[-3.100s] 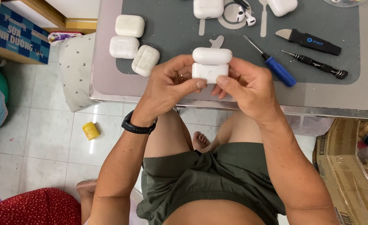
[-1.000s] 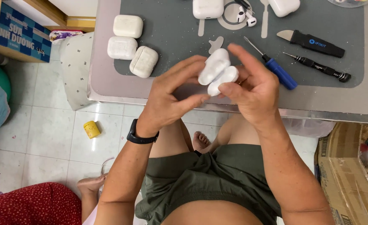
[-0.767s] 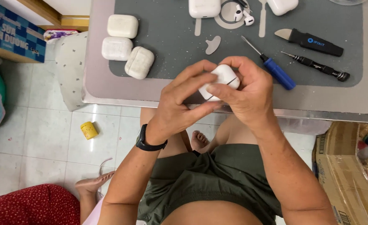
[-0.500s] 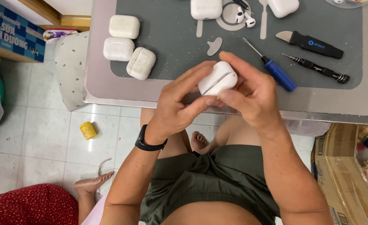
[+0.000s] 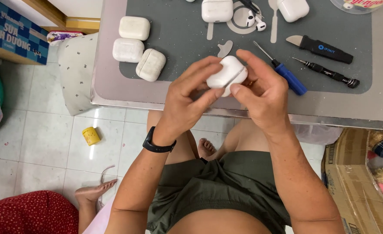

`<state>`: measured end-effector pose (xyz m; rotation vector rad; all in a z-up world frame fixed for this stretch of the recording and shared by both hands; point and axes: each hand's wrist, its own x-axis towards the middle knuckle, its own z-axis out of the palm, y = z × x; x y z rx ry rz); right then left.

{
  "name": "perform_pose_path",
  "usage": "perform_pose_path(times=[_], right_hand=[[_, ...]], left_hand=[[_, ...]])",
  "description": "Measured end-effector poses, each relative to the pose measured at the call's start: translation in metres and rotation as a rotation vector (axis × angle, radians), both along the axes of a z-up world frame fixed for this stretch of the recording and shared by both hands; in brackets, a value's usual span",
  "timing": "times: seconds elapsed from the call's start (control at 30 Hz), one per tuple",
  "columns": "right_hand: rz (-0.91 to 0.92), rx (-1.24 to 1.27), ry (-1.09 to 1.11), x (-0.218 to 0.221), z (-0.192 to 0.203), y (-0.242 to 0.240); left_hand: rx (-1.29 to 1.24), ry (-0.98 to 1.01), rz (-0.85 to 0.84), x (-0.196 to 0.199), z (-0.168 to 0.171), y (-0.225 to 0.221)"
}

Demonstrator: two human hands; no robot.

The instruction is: Disassembling and inspecting an earbud charging case using a screwdriver and prying tool

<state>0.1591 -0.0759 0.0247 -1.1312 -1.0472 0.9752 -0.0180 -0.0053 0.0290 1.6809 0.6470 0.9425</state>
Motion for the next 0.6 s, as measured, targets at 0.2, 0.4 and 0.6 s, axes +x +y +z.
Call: perform_pose_path(times=[0.2,0.4,0.6], right_hand=[[-0.035,0.112,-0.081,0.006,-0.02,0.008],[-0.033,0.112,-0.056,0.008,-0.019,0.006],[-0.024,0.127,-0.029,0.009,-0.021,0.007]], left_hand=[[-0.066,-0.232,0.002,0.005,-0.034,0.006],[-0.1,-0.242,-0.021,0.006,-0.024,0.006],[-0.2,-0.225,-0.113,0.001,-0.022,0.014]])
